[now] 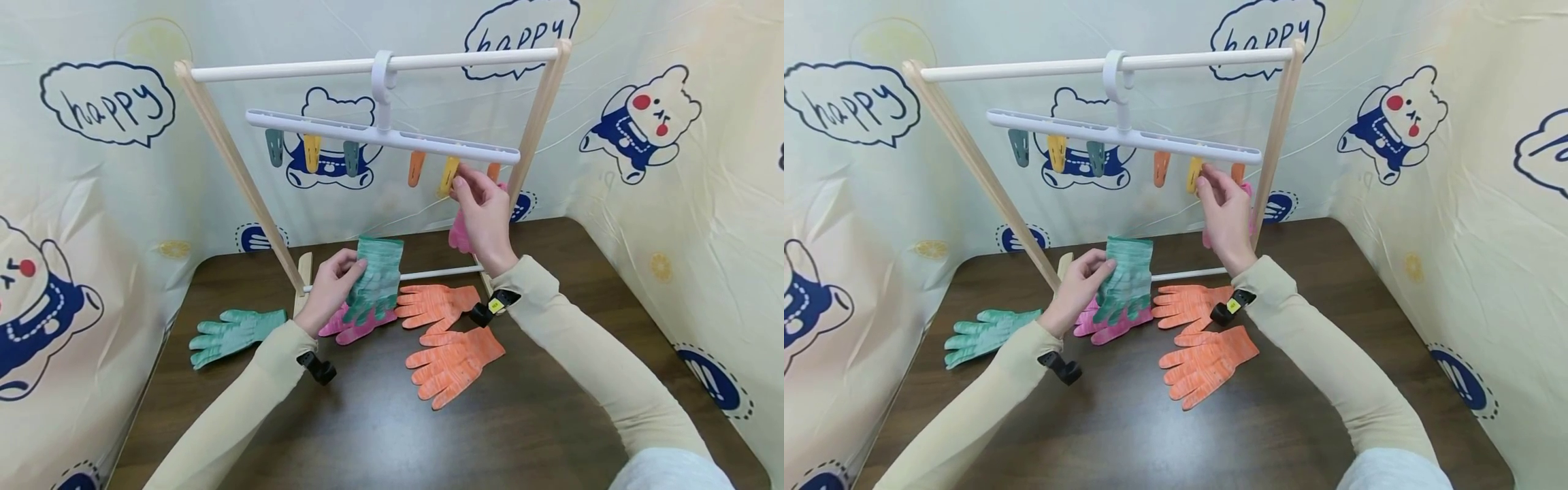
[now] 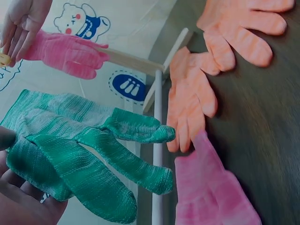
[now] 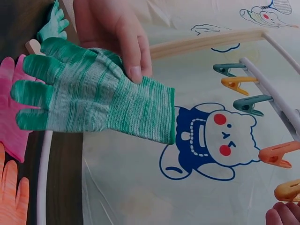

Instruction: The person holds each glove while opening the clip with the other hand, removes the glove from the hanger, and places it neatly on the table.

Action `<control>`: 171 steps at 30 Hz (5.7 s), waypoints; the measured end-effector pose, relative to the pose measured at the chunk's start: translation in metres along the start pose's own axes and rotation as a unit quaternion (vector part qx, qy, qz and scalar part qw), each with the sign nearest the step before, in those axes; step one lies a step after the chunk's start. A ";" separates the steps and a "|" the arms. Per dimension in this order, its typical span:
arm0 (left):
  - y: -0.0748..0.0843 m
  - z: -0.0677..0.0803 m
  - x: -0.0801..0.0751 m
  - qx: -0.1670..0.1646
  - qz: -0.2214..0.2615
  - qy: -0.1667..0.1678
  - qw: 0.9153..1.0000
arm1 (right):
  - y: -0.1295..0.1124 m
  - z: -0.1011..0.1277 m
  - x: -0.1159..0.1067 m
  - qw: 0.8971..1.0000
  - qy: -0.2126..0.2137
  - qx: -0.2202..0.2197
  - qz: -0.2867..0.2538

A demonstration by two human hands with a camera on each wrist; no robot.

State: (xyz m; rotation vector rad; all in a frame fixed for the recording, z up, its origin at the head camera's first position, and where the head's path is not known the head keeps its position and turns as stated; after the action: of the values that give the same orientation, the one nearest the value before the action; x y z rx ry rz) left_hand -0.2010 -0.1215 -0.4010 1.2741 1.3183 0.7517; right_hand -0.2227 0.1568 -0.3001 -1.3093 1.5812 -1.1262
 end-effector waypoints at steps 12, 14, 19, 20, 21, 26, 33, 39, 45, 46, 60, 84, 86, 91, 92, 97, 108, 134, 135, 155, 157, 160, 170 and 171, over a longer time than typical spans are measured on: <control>-0.005 0.012 -0.022 0.006 -0.053 -0.031 0.998 | 0.013 0.015 -0.005 0.999 0.011 -0.018 0.027; -0.006 0.015 -0.027 0.011 -0.067 -0.033 0.997 | 0.016 0.016 -0.007 0.999 0.008 -0.015 0.033; -0.008 0.023 -0.042 0.014 -0.096 -0.035 0.995 | 0.024 0.020 -0.012 0.999 0.001 -0.006 0.044; -0.007 0.025 -0.045 0.011 -0.102 -0.037 0.994 | 0.025 0.021 -0.012 0.999 -0.001 -0.003 0.044; -0.008 0.027 -0.048 0.009 -0.107 -0.039 0.993 | 0.026 0.022 -0.013 0.999 -0.002 0.000 0.045; -0.009 0.037 -0.063 0.011 -0.131 -0.047 0.990 | 0.032 0.025 -0.016 0.998 -0.005 0.001 0.054; -0.006 0.051 -0.085 0.012 -0.159 -0.057 0.986 | 0.038 0.027 -0.019 0.999 -0.016 -0.002 0.050; -0.003 0.060 -0.103 0.007 -0.203 -0.081 0.976 | 0.042 0.029 -0.022 0.999 -0.022 0.004 0.047; 0.003 0.071 -0.119 -0.002 -0.238 -0.127 0.963 | 0.046 0.029 -0.023 0.999 -0.026 0.009 0.044; 0.004 0.073 -0.121 -0.005 -0.243 -0.134 0.961 | 0.047 0.029 -0.023 0.999 -0.027 0.009 0.044; -0.010 0.088 -0.147 -0.031 -0.253 -0.289 0.923 | 0.052 0.029 -0.024 0.999 -0.028 0.016 0.044; -0.070 0.102 -0.151 -0.021 -0.414 -0.283 0.865 | 0.065 0.027 -0.026 0.998 -0.040 0.027 0.044; -0.072 0.103 -0.148 -0.020 -0.438 -0.273 0.856 | 0.066 0.027 -0.027 0.998 -0.041 0.028 0.043; -0.075 0.106 -0.143 -0.007 -0.487 -0.243 0.839 | 0.067 0.029 -0.027 0.997 -0.044 0.033 0.047; -0.076 0.107 -0.142 -0.004 -0.493 -0.238 0.837 | 0.067 0.029 -0.027 0.997 -0.045 0.034 0.049; -0.077 0.110 -0.140 0.006 -0.509 -0.223 0.832 | 0.068 0.030 -0.027 0.996 -0.049 0.041 0.055; -0.062 0.115 -0.129 0.044 -0.525 -0.183 0.830 | 0.074 0.029 -0.027 0.995 -0.056 0.048 0.060; -0.008 0.061 -0.060 0.056 -0.463 -0.149 0.872 | 0.057 0.010 -0.028 0.995 -0.048 0.032 0.082; -0.007 0.058 -0.057 0.063 -0.459 -0.147 0.874 | 0.057 0.009 -0.028 0.995 -0.047 0.030 0.082; 0.008 0.010 -0.012 0.136 -0.405 -0.075 0.901 | 0.045 -0.005 -0.029 0.993 -0.043 0.036 0.107; 0.008 0.005 -0.009 0.139 -0.398 -0.066 0.904 | 0.044 -0.006 -0.029 0.992 -0.043 0.035 0.112; 0.009 -0.001 -0.004 0.132 -0.384 -0.056 0.912 | 0.042 -0.007 -0.028 0.991 -0.044 0.033 0.119; 0.015 -0.022 0.011 0.130 -0.328 -0.020 0.935 | 0.041 -0.010 -0.028 0.988 -0.045 0.030 0.146; 0.016 -0.024 0.012 0.132 -0.320 -0.016 0.938 | 0.041 -0.010 -0.028 0.987 -0.044 0.030 0.150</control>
State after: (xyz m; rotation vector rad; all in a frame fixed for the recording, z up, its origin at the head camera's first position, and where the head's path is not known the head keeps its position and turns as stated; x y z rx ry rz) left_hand -0.2179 -0.1008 -0.3847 0.9540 1.7184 0.0952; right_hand -0.2391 0.1889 -0.3353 -1.0257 1.6034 -0.9091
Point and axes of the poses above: each hand's wrist, its own z-axis away from the middle knuckle, its own x-axis out of the palm, y = z × x, the point moved 1 cm from there along -z, towards the middle knuckle, and after that the axes turned 5 degrees about x, right-handed, at the moved point
